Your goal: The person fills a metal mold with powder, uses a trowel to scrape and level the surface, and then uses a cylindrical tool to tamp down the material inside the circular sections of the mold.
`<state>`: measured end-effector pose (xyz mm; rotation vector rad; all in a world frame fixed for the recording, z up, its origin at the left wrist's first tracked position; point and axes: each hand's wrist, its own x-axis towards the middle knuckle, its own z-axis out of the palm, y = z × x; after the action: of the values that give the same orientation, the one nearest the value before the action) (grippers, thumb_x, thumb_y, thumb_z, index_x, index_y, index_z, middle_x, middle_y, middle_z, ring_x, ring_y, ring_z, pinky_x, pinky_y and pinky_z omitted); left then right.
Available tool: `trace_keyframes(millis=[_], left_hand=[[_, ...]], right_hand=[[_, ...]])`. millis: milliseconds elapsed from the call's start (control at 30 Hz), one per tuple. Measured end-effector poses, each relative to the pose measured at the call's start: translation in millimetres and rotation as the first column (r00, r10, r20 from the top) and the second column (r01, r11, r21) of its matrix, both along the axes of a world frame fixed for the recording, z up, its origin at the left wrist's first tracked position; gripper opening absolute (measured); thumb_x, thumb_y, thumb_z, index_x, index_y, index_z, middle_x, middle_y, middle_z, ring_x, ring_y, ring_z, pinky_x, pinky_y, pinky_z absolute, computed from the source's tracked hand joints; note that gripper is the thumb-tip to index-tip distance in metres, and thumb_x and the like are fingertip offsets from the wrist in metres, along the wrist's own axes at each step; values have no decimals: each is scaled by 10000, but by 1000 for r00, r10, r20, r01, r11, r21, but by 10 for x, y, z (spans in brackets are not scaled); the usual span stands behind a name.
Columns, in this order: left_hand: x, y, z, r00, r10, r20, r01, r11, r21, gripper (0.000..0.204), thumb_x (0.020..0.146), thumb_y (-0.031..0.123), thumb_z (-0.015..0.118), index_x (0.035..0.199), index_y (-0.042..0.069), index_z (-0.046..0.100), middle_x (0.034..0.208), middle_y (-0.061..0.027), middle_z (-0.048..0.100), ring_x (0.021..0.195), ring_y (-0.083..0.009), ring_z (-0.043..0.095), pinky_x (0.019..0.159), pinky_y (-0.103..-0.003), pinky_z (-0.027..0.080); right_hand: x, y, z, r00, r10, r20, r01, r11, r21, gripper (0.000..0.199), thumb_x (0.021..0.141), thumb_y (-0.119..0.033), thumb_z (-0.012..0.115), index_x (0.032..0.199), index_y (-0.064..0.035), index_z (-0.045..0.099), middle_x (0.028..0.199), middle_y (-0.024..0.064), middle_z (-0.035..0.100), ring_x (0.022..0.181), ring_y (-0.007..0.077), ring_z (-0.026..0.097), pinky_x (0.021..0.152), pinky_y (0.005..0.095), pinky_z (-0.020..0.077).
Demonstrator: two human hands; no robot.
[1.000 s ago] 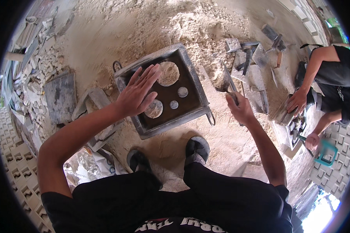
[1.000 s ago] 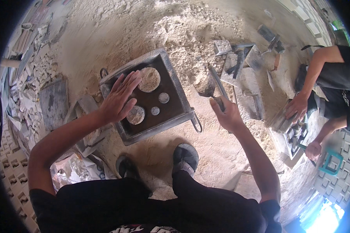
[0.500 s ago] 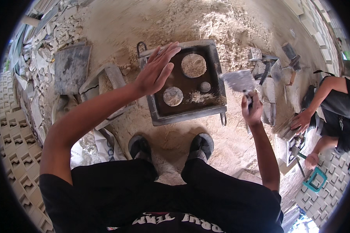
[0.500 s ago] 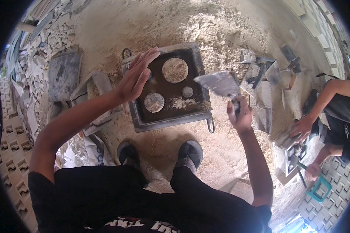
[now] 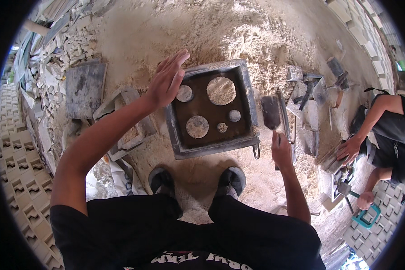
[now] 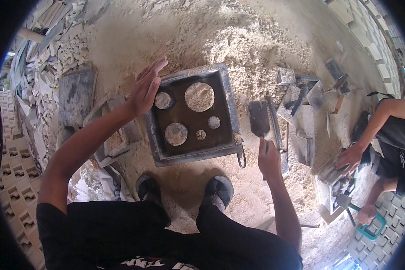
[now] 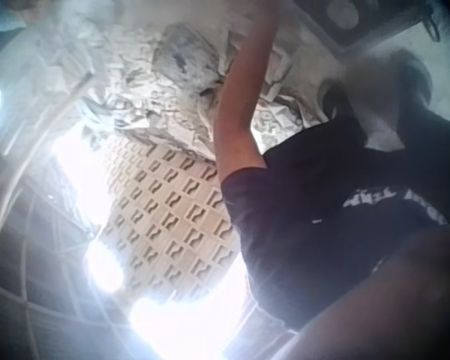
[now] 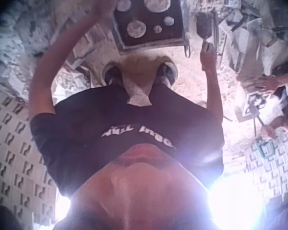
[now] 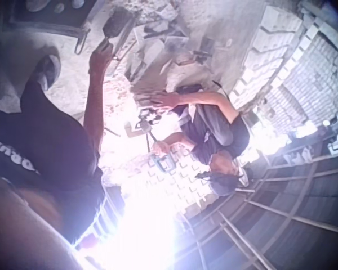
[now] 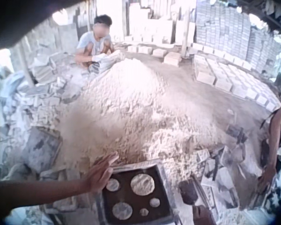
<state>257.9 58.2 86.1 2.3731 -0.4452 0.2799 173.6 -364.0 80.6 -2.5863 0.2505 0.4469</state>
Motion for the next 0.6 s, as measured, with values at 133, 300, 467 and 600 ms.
trace_keyframes(millis=[133, 300, 467, 600], left_hand=[[51, -40, -53, 1000, -13, -5, 13, 998, -59, 456, 1001, 255, 323, 1385, 28, 415, 1437, -169, 423, 1358, -305, 368, 1119, -411, 240], [12, 23, -63, 998, 13, -56, -20, 993, -119, 466, 1008, 272, 313, 1381, 14, 419, 1410, -177, 453, 1337, -315, 396, 1109, -403, 261], [7, 2, -22, 994, 20, -110, -39, 984, -172, 488, 1009, 296, 289, 1377, 4, 422, 1396, -182, 469, 1324, -323, 410, 1102, -391, 278], [17, 16, -64, 989, -15, -146, -25, 962, -271, 509, 1000, 304, 259, 1370, 0, 431, 1399, -187, 465, 1323, -324, 411, 1102, -395, 278]], right_hand=[[747, 171, -535, 886, 409, 221, -389, 912, -127, 433, 987, -409, 414, 991, -3, 564, 861, 281, 628, 865, 494, 588, 731, 549, 451], [1321, 687, -354, 954, 215, 209, -195, 974, -114, 474, 981, -447, 407, 999, -4, 572, 861, 294, 634, 866, 509, 583, 777, 539, 450], [1061, 537, -285, 979, 118, 169, -120, 993, 2, 489, 971, -447, 444, 910, 19, 576, 856, 314, 615, 853, 485, 589, 749, 536, 444], [923, 336, -399, 966, 118, 229, -133, 990, 49, 443, 963, -413, 501, 917, 26, 544, 843, 311, 589, 809, 500, 556, 709, 523, 430]])
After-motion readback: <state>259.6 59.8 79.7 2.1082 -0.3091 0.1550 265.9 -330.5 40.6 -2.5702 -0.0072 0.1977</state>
